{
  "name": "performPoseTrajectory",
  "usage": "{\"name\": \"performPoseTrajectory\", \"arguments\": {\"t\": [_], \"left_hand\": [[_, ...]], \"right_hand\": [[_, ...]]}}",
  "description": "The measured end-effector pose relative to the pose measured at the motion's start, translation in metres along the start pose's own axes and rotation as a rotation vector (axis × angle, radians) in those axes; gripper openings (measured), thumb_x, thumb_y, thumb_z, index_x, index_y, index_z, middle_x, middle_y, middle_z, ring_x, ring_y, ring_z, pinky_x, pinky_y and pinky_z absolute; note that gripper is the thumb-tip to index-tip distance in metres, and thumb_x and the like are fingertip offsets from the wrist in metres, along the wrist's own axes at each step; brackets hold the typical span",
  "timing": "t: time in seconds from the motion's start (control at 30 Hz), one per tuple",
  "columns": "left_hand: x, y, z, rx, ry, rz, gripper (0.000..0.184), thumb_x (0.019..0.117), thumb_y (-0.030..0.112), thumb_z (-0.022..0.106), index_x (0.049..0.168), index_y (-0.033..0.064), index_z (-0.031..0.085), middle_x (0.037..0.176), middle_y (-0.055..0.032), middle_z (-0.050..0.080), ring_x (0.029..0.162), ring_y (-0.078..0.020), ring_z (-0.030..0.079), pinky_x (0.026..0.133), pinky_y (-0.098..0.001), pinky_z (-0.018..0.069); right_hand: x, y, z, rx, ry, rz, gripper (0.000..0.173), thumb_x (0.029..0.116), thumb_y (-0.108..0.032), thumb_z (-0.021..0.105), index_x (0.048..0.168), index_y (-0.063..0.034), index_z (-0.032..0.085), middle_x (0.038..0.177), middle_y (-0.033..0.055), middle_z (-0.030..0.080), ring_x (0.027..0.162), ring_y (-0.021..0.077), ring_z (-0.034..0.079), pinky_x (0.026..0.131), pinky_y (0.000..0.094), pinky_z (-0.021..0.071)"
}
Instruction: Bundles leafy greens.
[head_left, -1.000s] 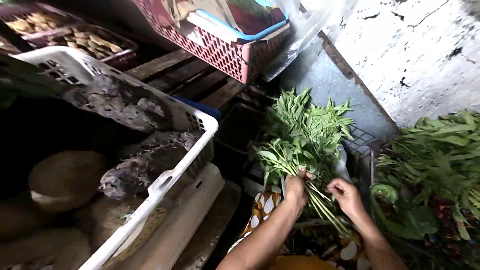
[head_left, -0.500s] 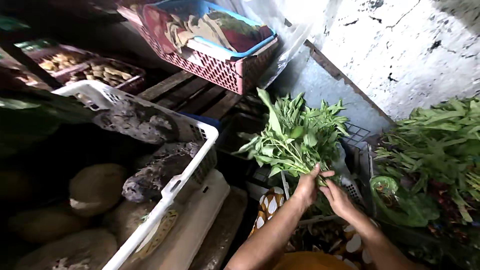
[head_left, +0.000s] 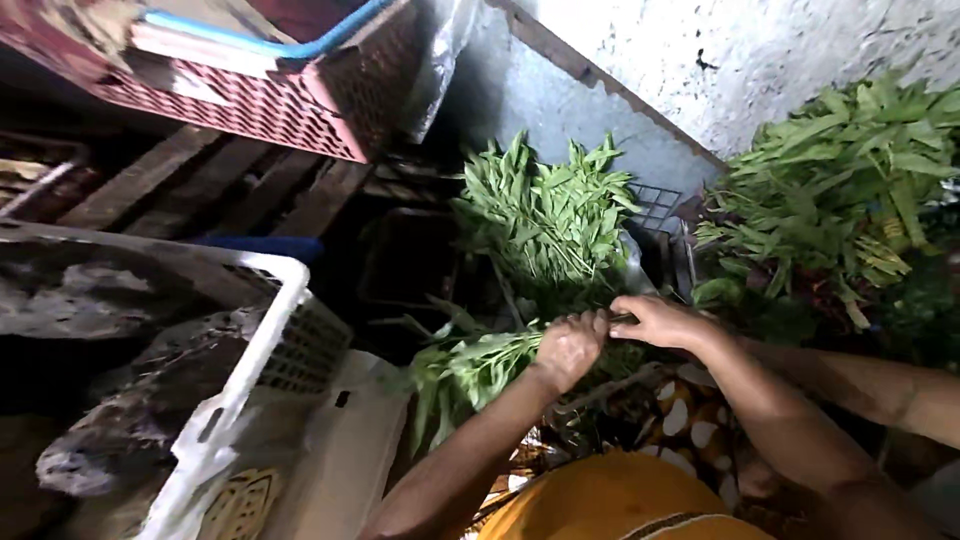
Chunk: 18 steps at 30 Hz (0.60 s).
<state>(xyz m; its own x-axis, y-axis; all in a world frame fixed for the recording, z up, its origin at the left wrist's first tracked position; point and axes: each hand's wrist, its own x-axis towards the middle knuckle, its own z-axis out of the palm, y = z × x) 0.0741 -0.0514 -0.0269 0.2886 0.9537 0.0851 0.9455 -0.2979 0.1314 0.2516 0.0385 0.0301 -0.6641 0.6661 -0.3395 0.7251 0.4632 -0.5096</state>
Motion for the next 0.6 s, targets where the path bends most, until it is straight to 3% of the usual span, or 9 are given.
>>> {"name": "performPoseTrajectory", "arguments": {"t": [0.1, 0.17, 0.2, 0.27, 0.33, 0.4, 0.47, 0.53, 0.6], "left_hand": [[-0.007, -0.028, -0.003, -0.111, -0.359, -0.364, 0.035, 0.1029, 0.007, 0.048, 0.138, 0.0025, 0.053, 0.129, -0.0254, 0.062, 0.115, -0.0469, 0.064, 0.090, -0.0635, 0.0535], [-0.016, -0.061, 0.007, -0.378, -0.410, -0.509, 0.038, 0.1040, 0.016, 0.052, 0.140, 0.0030, 0.053, 0.129, -0.0260, 0.064, 0.117, -0.0452, 0.064, 0.096, -0.0642, 0.0513], [-0.022, -0.077, 0.013, -0.582, -0.387, -0.537, 0.038, 0.1075, 0.022, 0.049, 0.140, 0.0032, 0.054, 0.125, -0.0241, 0.065, 0.113, -0.0395, 0.065, 0.097, -0.0586, 0.0524], [-0.032, -0.093, 0.024, -1.009, -0.334, -0.567, 0.033, 0.1100, 0.028, 0.046, 0.132, 0.0051, 0.056, 0.097, -0.0090, 0.061, 0.077, -0.0174, 0.062, 0.070, -0.0355, 0.0561], [-0.038, -0.091, 0.022, -1.370, -0.347, -0.584, 0.022, 0.1102, 0.023, 0.045, 0.125, 0.0084, 0.052, 0.085, 0.0013, 0.054, 0.062, -0.0078, 0.053, 0.058, -0.0253, 0.0508], [-0.038, -0.085, 0.018, -1.532, -0.359, -0.551, 0.019, 0.1105, 0.018, 0.043, 0.124, 0.0086, 0.052, 0.084, 0.0024, 0.054, 0.062, -0.0075, 0.055, 0.059, -0.0243, 0.0532], [-0.035, -0.081, 0.018, -1.587, -0.345, -0.485, 0.019, 0.1106, 0.016, 0.042, 0.123, 0.0063, 0.052, 0.084, 0.0000, 0.060, 0.067, -0.0111, 0.063, 0.064, -0.0274, 0.0581], [-0.031, -0.075, 0.021, -1.587, -0.342, -0.401, 0.019, 0.1093, 0.014, 0.043, 0.122, 0.0052, 0.054, 0.087, -0.0021, 0.066, 0.069, -0.0118, 0.065, 0.064, -0.0272, 0.0575], [-0.029, -0.066, 0.022, -1.514, -0.336, -0.372, 0.018, 0.1073, 0.013, 0.047, 0.120, 0.0058, 0.057, 0.082, 0.0003, 0.063, 0.063, -0.0089, 0.059, 0.060, -0.0247, 0.0536]], "right_hand": [[0.003, 0.012, 0.010, 0.018, 0.283, -0.062, 0.032, 0.1004, -0.029, 0.066, 0.126, -0.0093, 0.068, 0.135, 0.0118, 0.063, 0.132, 0.0275, 0.056, 0.113, 0.0498, 0.0448], [0.003, 0.014, 0.017, 0.083, 0.386, -0.117, 0.027, 0.1002, -0.024, 0.066, 0.123, -0.0095, 0.069, 0.137, 0.0101, 0.061, 0.134, 0.0259, 0.053, 0.113, 0.0479, 0.0442], [0.004, 0.013, 0.022, 0.134, 0.413, -0.161, 0.025, 0.1005, -0.021, 0.066, 0.122, -0.0088, 0.069, 0.134, 0.0098, 0.063, 0.130, 0.0233, 0.057, 0.111, 0.0451, 0.0472], [0.010, 0.010, 0.036, 0.229, 0.451, -0.279, 0.021, 0.1017, -0.014, 0.061, 0.118, -0.0067, 0.070, 0.126, 0.0095, 0.067, 0.121, 0.0184, 0.063, 0.105, 0.0388, 0.0534], [0.017, 0.002, 0.049, 0.269, 0.495, -0.312, 0.021, 0.1028, -0.014, 0.057, 0.113, -0.0049, 0.073, 0.117, 0.0099, 0.070, 0.111, 0.0159, 0.067, 0.100, 0.0347, 0.0557], [0.021, -0.010, 0.058, 0.340, 0.465, -0.160, 0.026, 0.1039, -0.023, 0.057, 0.113, -0.0031, 0.072, 0.111, 0.0116, 0.072, 0.101, 0.0167, 0.070, 0.093, 0.0352, 0.0575], [0.025, -0.019, 0.061, 0.514, 0.284, 0.022, 0.044, 0.0994, -0.038, 0.066, 0.122, -0.0004, 0.064, 0.111, 0.0136, 0.069, 0.095, 0.0183, 0.068, 0.087, 0.0364, 0.0581], [0.031, -0.022, 0.069, 0.726, 0.137, 0.053, 0.052, 0.0958, -0.037, 0.071, 0.132, -0.0020, 0.056, 0.096, 0.0076, 0.062, 0.073, 0.0128, 0.059, 0.066, 0.0300, 0.0526], [0.037, -0.022, 0.082, 0.981, 0.111, 0.003, 0.044, 0.0982, -0.030, 0.069, 0.133, -0.0063, 0.057, 0.076, -0.0010, 0.054, 0.055, 0.0054, 0.045, 0.051, 0.0228, 0.0400]]}}
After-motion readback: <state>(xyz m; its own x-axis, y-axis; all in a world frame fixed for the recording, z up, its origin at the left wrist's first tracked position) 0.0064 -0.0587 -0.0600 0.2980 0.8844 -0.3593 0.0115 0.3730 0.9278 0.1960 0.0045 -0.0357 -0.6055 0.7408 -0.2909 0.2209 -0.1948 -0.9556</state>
